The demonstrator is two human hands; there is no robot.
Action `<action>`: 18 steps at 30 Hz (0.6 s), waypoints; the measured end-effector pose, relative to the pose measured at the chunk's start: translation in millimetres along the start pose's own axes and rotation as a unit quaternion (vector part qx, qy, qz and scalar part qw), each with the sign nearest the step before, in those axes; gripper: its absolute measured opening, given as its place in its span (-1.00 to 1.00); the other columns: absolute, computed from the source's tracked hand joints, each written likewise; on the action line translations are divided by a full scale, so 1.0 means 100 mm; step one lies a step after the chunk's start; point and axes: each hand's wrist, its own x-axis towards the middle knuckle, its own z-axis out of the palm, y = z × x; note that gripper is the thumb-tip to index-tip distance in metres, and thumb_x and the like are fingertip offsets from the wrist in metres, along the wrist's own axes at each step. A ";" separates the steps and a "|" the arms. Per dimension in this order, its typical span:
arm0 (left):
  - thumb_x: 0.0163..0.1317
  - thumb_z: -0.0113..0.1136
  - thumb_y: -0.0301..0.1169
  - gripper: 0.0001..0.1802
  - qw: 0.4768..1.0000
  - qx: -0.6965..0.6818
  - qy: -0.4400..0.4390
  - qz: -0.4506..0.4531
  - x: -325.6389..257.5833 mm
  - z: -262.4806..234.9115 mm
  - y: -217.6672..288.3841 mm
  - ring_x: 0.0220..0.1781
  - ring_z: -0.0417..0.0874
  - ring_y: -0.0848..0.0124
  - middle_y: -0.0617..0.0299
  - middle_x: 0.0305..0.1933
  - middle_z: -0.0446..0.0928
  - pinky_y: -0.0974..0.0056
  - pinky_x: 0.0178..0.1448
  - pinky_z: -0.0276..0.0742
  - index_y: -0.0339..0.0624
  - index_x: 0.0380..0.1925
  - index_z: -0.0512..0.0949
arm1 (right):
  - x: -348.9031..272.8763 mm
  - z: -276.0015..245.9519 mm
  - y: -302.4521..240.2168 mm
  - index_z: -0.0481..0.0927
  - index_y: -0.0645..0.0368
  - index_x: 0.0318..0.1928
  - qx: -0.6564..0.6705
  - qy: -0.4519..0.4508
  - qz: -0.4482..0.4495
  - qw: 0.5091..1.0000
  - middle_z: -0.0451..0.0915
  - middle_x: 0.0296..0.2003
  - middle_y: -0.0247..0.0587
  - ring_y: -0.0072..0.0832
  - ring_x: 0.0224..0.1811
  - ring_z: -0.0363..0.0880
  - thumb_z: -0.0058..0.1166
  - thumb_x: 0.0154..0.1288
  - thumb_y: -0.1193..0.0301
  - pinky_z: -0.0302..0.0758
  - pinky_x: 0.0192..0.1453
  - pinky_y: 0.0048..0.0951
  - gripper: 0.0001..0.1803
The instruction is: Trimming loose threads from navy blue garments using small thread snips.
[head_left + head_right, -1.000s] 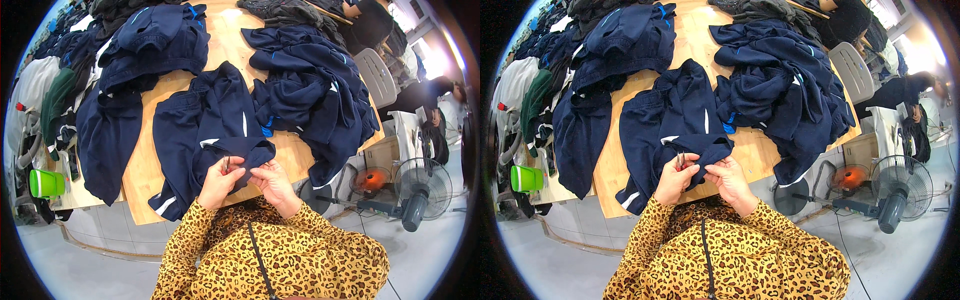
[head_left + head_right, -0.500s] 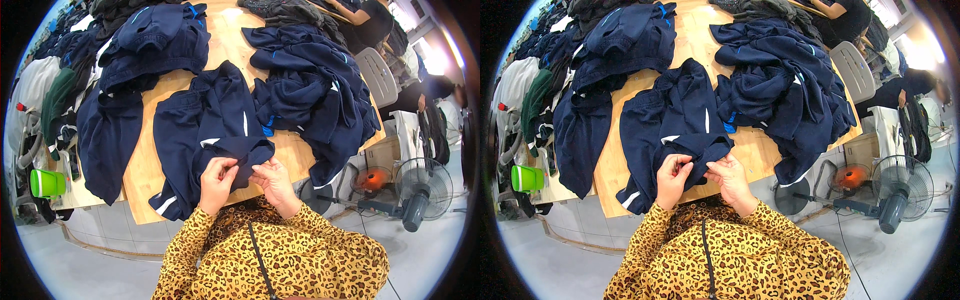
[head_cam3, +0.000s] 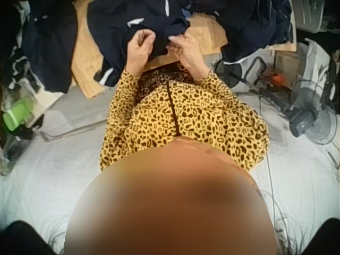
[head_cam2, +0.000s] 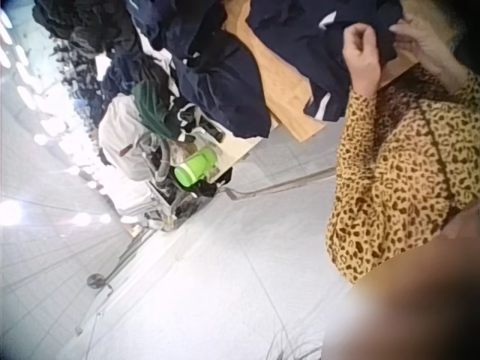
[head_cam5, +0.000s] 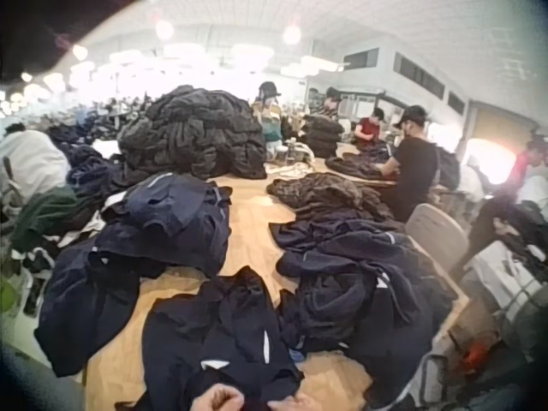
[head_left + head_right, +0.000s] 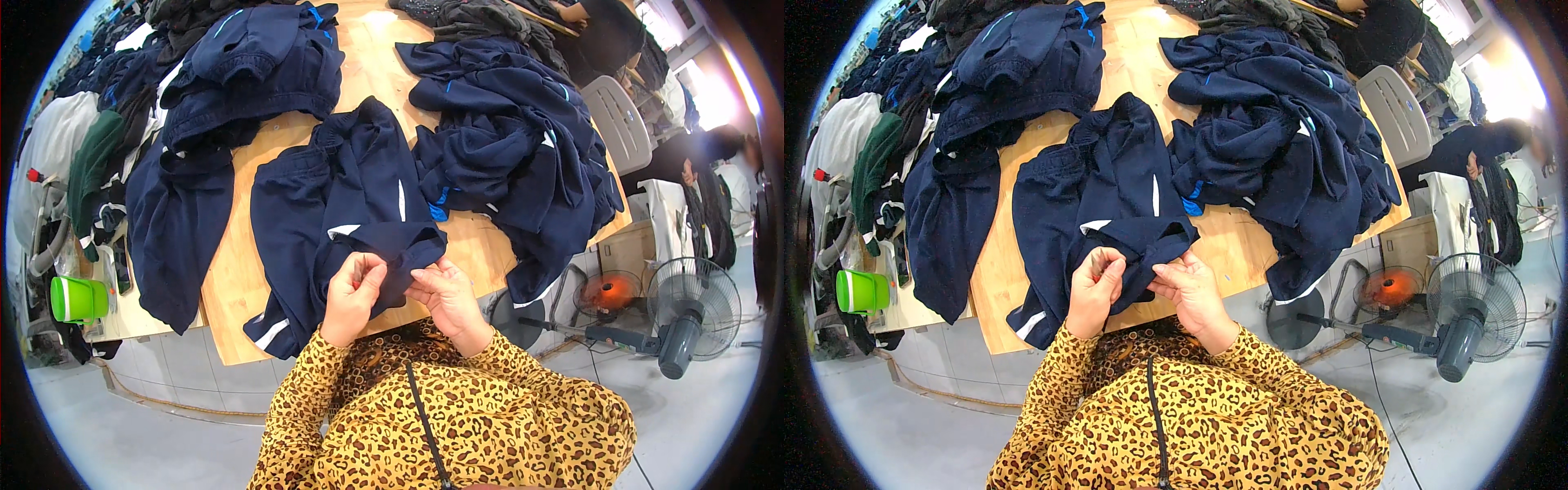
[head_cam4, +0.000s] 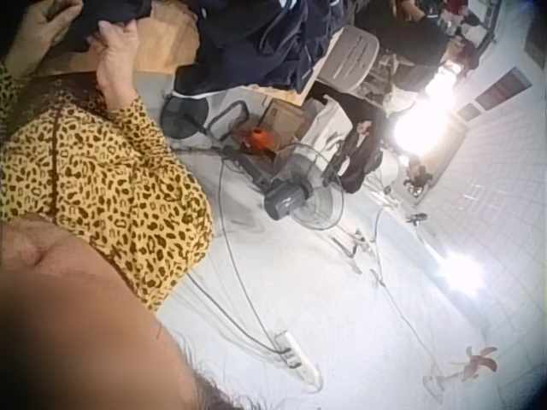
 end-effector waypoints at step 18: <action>0.19 0.20 -0.52 -0.92 0.961 0.231 0.028 0.149 0.04 0.07 -0.06 -0.41 0.52 0.52 0.23 -0.41 0.51 0.43 -0.33 0.42 -0.34 -0.38 0.55 | 0.01 -0.06 0.08 0.24 0.13 0.18 -0.013 0.005 -0.052 0.999 0.58 -0.24 -0.35 -0.59 -0.18 0.58 0.14 0.19 0.59 0.56 -0.10 -0.47 -0.44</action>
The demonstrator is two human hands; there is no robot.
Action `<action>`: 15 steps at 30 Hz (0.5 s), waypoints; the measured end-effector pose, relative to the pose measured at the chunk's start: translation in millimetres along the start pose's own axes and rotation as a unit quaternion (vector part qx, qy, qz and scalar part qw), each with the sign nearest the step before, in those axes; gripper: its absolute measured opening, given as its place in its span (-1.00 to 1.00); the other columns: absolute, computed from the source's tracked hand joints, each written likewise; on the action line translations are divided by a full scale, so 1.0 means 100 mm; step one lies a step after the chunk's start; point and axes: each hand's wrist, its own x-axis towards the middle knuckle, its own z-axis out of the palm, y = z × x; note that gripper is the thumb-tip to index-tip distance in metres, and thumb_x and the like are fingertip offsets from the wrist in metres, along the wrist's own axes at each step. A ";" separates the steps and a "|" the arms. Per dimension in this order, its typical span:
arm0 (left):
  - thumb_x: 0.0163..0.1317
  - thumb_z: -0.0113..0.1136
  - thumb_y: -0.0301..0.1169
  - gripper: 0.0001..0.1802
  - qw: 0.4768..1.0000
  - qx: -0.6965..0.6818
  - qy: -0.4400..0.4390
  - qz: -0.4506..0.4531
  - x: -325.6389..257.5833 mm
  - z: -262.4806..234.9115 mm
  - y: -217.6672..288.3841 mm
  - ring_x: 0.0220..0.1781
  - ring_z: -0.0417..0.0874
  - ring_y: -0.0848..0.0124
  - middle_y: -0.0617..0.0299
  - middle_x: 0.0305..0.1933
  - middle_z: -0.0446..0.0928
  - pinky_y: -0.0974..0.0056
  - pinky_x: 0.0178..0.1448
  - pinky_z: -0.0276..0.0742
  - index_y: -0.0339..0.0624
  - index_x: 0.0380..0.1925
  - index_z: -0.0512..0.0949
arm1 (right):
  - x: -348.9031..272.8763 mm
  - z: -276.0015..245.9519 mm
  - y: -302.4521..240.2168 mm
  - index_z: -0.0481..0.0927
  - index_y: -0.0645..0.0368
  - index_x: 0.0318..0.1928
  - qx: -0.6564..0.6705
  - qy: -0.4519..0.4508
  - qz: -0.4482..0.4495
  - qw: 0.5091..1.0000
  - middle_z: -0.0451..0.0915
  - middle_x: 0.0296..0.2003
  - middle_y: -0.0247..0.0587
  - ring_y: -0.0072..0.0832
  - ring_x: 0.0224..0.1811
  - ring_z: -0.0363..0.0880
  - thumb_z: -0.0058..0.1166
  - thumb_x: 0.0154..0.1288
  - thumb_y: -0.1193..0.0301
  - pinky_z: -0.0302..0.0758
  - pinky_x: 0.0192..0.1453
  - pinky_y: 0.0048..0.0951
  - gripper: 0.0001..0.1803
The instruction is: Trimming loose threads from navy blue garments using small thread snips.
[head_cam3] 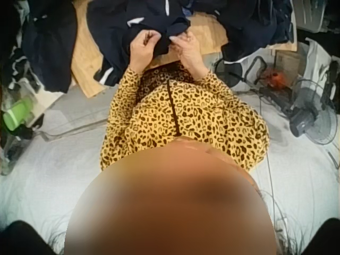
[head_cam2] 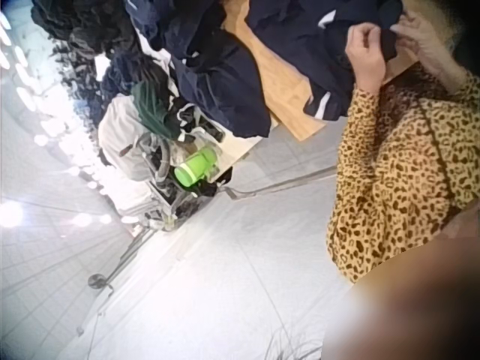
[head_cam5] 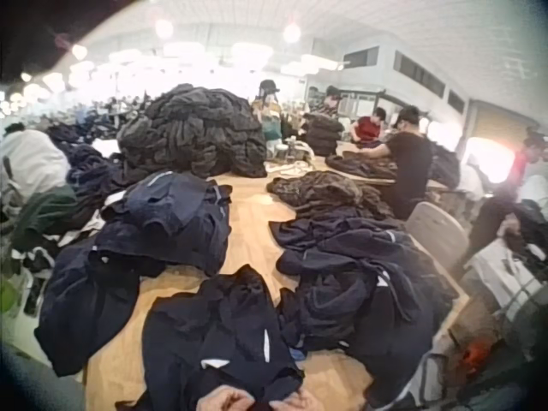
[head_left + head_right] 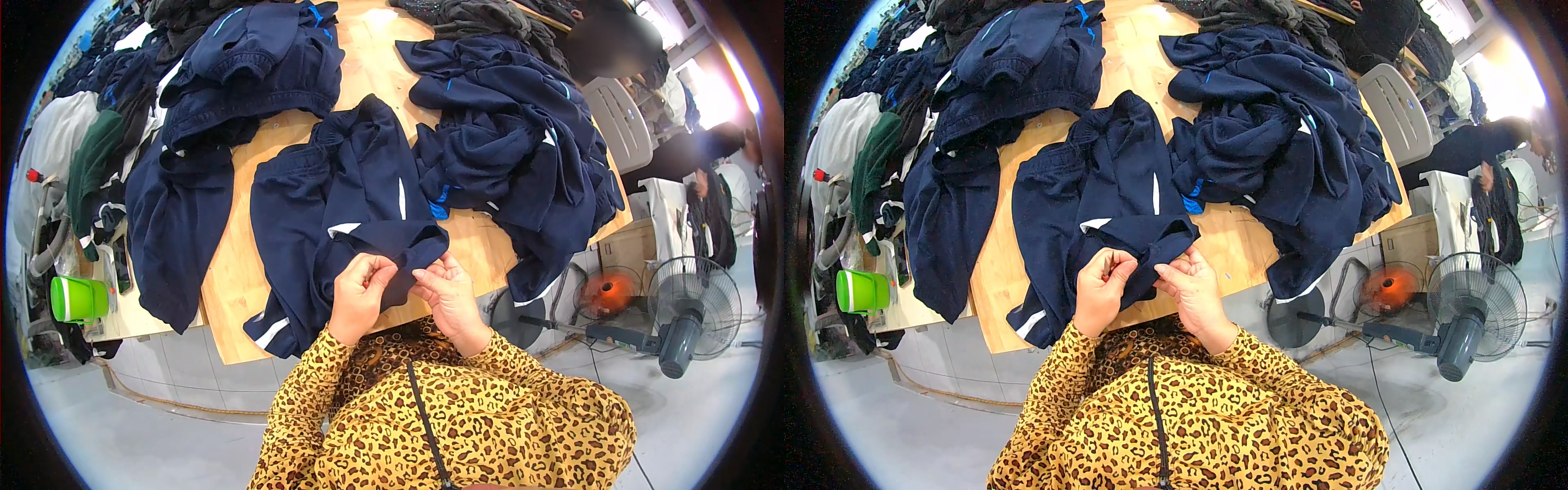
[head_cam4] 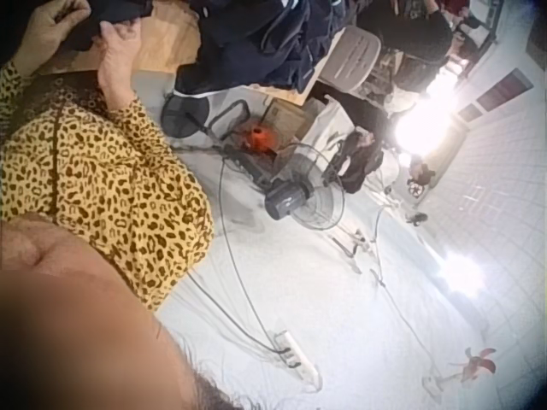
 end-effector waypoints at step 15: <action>0.14 0.22 -0.57 -0.93 0.997 0.060 -0.039 0.030 0.06 -0.04 0.07 -0.41 0.51 0.58 0.25 -0.40 0.54 0.47 -0.33 0.41 -0.36 -0.38 0.59 | 0.01 -0.04 0.10 -0.04 0.20 0.35 -0.011 0.026 -0.033 0.999 0.52 -0.18 -0.27 -0.62 -0.24 0.53 0.12 0.18 0.63 0.52 -0.15 -0.57 -0.19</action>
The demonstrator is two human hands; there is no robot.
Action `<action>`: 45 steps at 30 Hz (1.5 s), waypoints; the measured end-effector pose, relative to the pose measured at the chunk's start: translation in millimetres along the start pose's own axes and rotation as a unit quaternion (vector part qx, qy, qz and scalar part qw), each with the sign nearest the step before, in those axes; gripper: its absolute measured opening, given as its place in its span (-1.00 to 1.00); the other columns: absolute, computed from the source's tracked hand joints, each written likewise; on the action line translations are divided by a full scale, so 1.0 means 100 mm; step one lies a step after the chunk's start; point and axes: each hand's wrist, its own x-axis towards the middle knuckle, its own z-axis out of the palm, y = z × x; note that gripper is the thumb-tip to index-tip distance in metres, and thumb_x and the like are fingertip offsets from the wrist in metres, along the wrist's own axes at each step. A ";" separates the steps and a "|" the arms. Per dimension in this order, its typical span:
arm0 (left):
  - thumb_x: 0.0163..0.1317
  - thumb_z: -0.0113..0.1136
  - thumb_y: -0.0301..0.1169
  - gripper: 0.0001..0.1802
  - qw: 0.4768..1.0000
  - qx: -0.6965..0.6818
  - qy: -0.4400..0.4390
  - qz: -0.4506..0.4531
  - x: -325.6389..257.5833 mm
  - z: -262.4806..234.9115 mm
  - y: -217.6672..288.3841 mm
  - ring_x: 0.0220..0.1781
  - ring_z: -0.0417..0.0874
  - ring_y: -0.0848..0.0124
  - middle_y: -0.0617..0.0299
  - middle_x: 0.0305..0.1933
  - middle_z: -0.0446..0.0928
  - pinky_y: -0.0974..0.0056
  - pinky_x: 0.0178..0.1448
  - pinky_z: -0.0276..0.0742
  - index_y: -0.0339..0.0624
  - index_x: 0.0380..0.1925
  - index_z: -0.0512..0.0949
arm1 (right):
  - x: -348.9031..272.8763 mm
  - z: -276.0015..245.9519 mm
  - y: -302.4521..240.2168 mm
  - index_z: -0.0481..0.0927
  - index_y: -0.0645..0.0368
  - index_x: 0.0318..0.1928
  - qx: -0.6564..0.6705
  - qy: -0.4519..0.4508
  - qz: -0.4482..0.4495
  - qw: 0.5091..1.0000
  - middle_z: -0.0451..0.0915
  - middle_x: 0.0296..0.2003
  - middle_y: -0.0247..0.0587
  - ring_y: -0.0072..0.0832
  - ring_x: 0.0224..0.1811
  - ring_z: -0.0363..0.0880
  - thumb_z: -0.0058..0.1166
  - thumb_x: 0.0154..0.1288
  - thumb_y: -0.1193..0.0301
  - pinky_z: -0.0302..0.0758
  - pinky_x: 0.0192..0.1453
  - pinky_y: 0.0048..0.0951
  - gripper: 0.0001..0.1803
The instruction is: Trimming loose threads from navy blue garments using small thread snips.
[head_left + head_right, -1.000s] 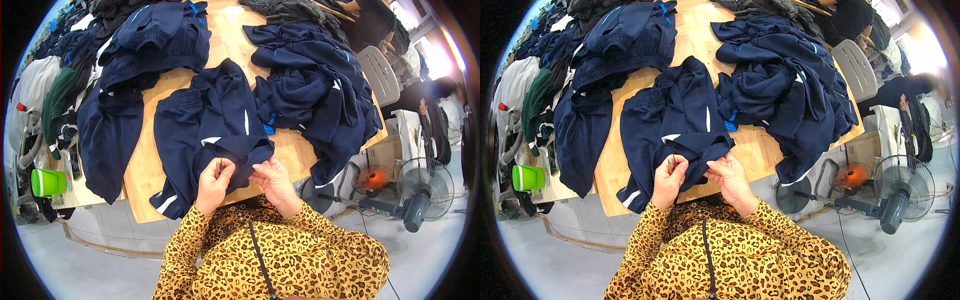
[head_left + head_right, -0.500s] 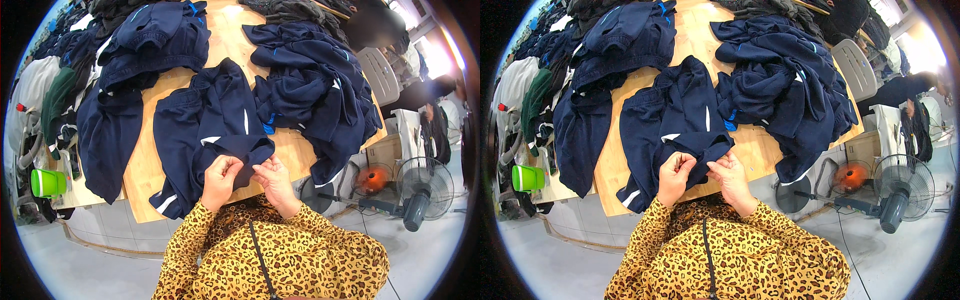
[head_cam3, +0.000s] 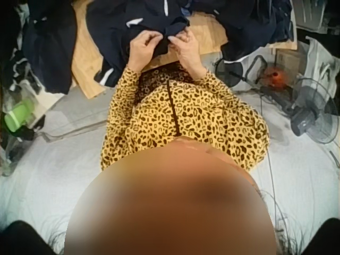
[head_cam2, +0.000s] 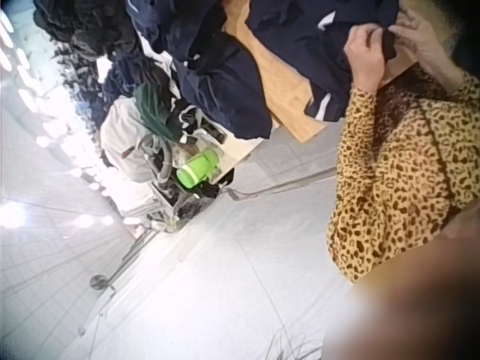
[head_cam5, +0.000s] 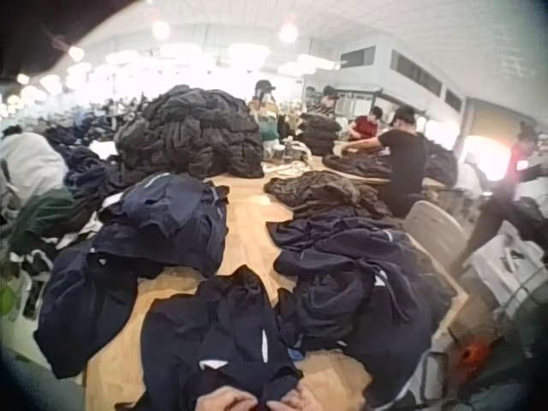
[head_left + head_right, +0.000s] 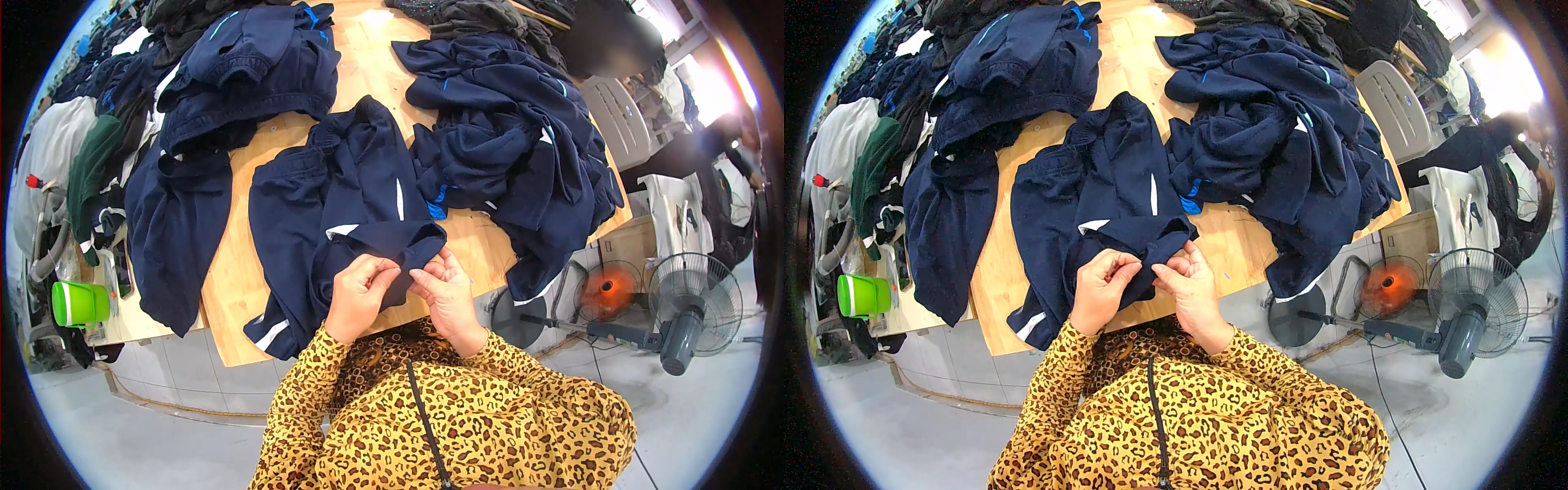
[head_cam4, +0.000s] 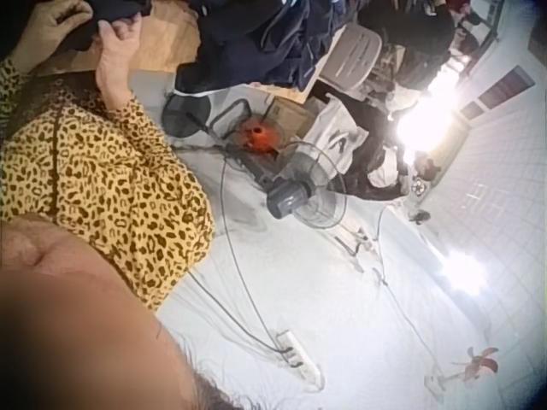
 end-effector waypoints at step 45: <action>0.08 0.19 -0.47 -0.72 0.926 0.353 -0.078 0.107 -0.03 -0.05 0.45 -0.45 0.62 0.17 0.07 -0.48 0.53 0.16 -0.45 0.48 -0.22 -0.23 0.34 | 0.11 0.02 -0.01 0.50 0.31 -0.19 -0.176 -0.083 -0.168 0.966 0.60 -0.20 -0.24 -0.63 -0.17 0.54 -0.07 0.40 0.51 0.54 -0.07 -0.58 -0.89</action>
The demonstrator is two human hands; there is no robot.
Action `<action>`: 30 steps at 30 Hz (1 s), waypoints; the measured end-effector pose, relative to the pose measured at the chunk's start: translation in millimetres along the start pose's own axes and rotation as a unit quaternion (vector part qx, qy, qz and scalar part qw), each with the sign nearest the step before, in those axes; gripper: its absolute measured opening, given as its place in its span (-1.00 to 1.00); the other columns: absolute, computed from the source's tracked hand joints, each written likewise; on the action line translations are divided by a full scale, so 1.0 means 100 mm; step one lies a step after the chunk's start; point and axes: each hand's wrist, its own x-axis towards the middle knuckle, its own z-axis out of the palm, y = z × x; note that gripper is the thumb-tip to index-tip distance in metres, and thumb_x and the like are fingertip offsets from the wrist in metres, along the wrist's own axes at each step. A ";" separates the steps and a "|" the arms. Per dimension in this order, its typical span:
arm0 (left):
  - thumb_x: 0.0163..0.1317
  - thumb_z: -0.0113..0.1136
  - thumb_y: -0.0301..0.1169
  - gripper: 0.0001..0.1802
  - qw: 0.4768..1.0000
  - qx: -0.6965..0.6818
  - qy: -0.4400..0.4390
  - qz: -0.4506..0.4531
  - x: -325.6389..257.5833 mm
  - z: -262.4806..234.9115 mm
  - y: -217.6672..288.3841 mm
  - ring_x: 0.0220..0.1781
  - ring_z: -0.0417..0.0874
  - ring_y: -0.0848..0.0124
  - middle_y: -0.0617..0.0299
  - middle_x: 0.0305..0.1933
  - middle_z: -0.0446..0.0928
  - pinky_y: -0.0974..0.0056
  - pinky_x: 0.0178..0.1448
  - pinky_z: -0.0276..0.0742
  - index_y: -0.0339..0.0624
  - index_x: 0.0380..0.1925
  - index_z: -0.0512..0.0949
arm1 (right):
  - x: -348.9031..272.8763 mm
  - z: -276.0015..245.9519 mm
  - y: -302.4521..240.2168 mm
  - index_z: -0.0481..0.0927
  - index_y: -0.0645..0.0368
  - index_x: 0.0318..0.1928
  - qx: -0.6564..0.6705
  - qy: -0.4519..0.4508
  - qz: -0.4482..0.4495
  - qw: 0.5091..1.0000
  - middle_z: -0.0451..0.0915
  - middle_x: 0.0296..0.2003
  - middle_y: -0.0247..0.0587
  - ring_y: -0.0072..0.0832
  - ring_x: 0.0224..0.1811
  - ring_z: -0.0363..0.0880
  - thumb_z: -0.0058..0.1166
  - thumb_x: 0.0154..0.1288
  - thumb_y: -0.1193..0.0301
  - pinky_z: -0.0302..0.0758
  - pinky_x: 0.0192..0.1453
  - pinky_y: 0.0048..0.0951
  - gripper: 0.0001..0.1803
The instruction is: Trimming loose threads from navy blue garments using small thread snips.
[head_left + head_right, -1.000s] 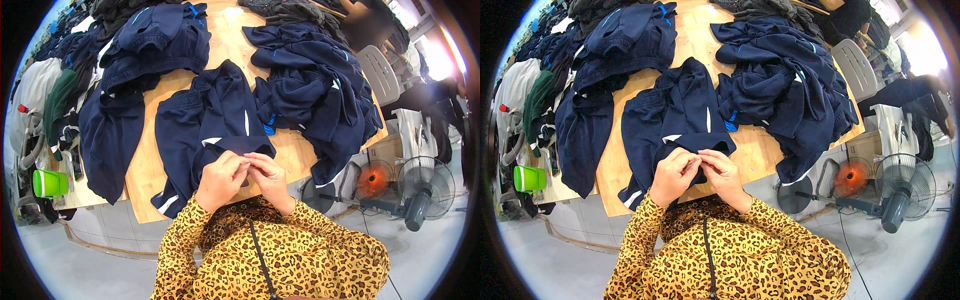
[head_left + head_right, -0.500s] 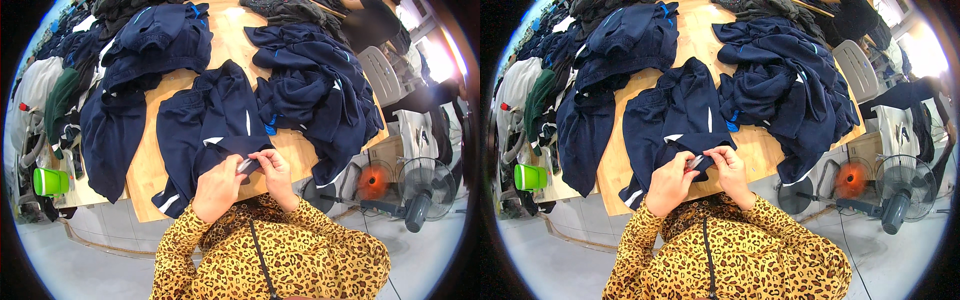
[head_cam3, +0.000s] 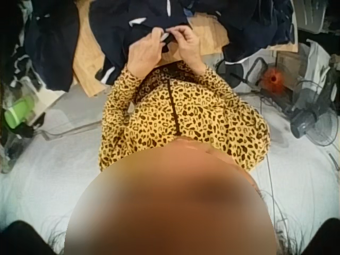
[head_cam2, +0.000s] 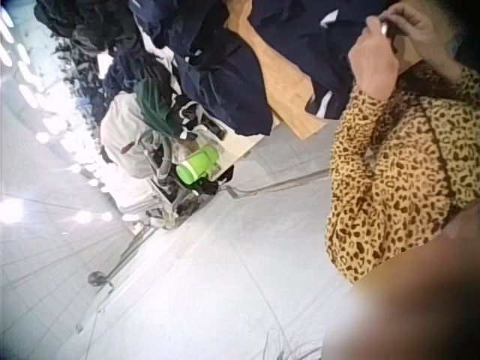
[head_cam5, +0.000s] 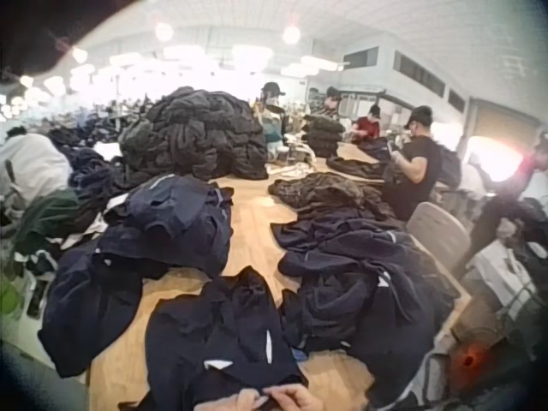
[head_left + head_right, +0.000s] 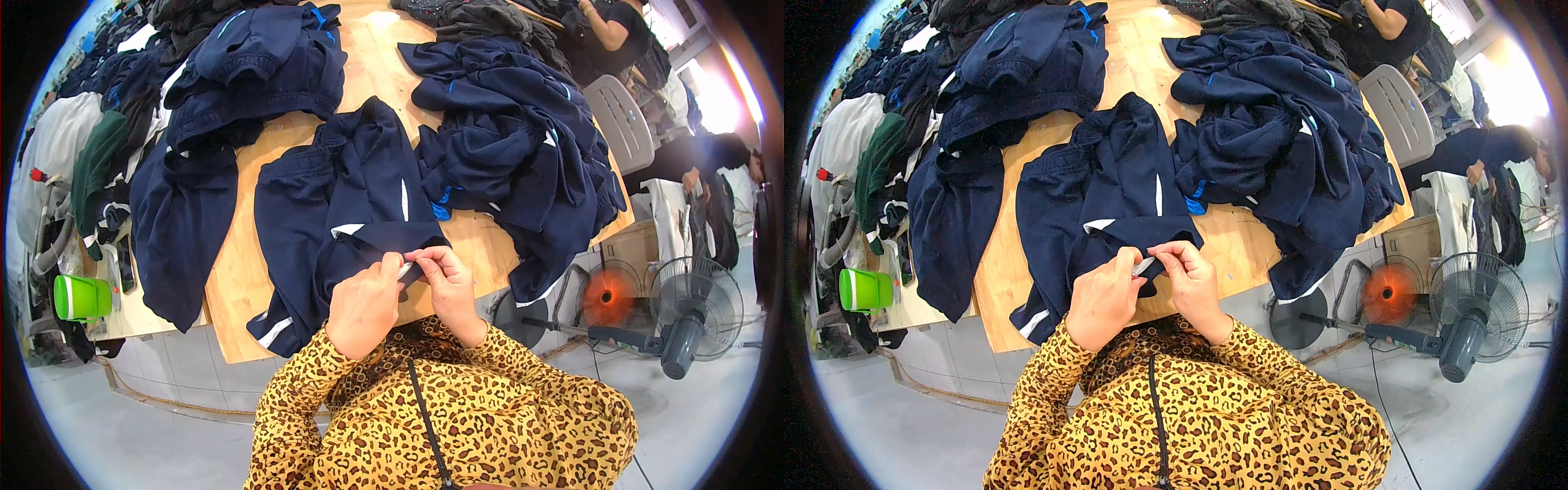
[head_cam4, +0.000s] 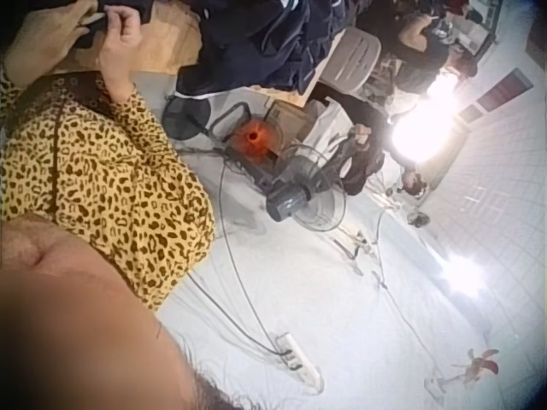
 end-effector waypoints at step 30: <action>0.14 0.24 -0.44 -0.60 0.949 -0.227 0.073 -0.206 -0.30 -0.06 -0.63 -0.45 0.51 0.39 0.14 -0.41 0.50 0.36 -0.31 0.45 -0.29 -0.02 0.41 | -0.73 -1.54 -0.39 0.56 0.24 -0.38 -0.703 -0.285 0.124 0.640 0.59 -0.44 0.02 -0.07 -0.39 0.57 0.09 0.14 0.44 0.49 -0.27 -0.16 -0.89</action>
